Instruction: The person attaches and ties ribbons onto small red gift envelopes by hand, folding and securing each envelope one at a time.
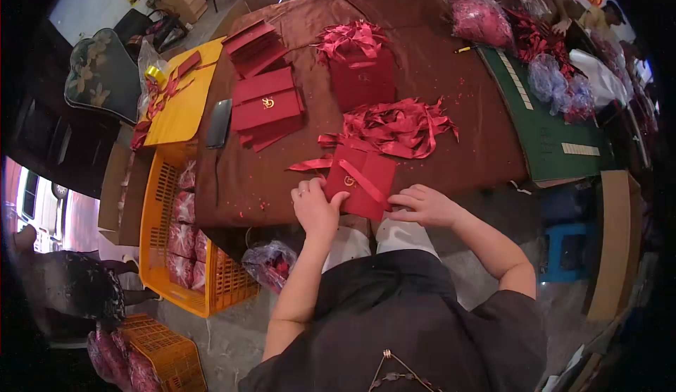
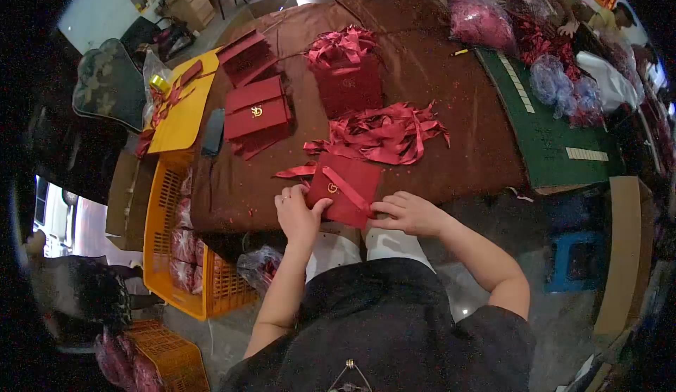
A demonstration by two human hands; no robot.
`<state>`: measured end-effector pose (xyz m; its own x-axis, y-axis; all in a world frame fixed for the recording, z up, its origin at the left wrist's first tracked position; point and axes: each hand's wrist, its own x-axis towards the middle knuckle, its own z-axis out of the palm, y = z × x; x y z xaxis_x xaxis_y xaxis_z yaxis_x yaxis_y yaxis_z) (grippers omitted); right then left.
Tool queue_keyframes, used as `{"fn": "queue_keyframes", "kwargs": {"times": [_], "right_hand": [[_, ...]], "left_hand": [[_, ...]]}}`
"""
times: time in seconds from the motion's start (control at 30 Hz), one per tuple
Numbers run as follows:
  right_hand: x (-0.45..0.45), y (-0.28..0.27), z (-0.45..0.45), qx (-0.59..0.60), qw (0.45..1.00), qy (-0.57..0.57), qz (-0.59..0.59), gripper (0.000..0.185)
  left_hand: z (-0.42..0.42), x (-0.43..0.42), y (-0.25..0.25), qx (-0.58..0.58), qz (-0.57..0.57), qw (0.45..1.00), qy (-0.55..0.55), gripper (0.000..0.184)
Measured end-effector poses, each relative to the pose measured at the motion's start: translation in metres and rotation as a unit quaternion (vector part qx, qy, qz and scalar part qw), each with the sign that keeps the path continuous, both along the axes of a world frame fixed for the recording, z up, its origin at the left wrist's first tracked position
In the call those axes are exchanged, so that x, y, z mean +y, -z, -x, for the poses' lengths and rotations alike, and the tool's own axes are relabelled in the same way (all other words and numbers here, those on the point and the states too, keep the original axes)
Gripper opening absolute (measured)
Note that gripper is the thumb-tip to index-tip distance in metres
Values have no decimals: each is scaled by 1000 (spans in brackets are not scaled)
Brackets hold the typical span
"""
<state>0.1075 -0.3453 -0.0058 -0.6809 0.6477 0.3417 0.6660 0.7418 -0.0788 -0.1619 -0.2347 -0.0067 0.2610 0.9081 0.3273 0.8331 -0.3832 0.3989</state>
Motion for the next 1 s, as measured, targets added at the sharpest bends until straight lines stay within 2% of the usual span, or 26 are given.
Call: {"fn": "queue_keyframes", "kwargs": {"times": [0.17, 0.3, 0.37, 0.43, 0.5, 0.53, 0.57, 0.6, 0.73, 0.83, 1.0], "right_hand": [[7, 18, -10, -37, 998, -30, -52, 33], [18, 22, 5, -23, 999, -28, -37, 32], [22, 21, 6, -36, 997, -60, 18, 33], [25, 29, 3, -20, 997, -71, 15, 33], [27, 40, 3, 68, 993, -13, 98, 28], [30, 33, -2, 75, 994, -52, 67, 21], [28, 29, -1, 75, 994, -52, 67, 21], [27, 17, 6, 129, 990, -32, 49, 19], [33, -21, 56, 317, 945, 74, -29, 17], [44, -18, 89, 396, 904, 155, 39, 16], [60, -3, 115, 421, 883, 203, 39, 16]], "left_hand": [[2, 1, 5, 5, 11, 1000, 0, 54], [4, 4, 1, -16, 6, 1000, 9, 48], [4, 5, 0, -63, 23, 998, 20, 43], [9, 12, 7, -71, 29, 997, 24, 41], [15, 17, 5, -93, 68, 993, 34, 35], [18, 20, 4, -94, 68, 993, 34, 35], [22, 23, 5, -139, 138, 980, 36, 34], [25, 26, 4, -184, 206, 960, 37, 33], [27, 28, -2, -194, 236, 950, 60, 33], [23, 19, -13, -248, 270, 929, 45, 29], [27, 15, -2, -290, 247, 923, 57, 28]]}}
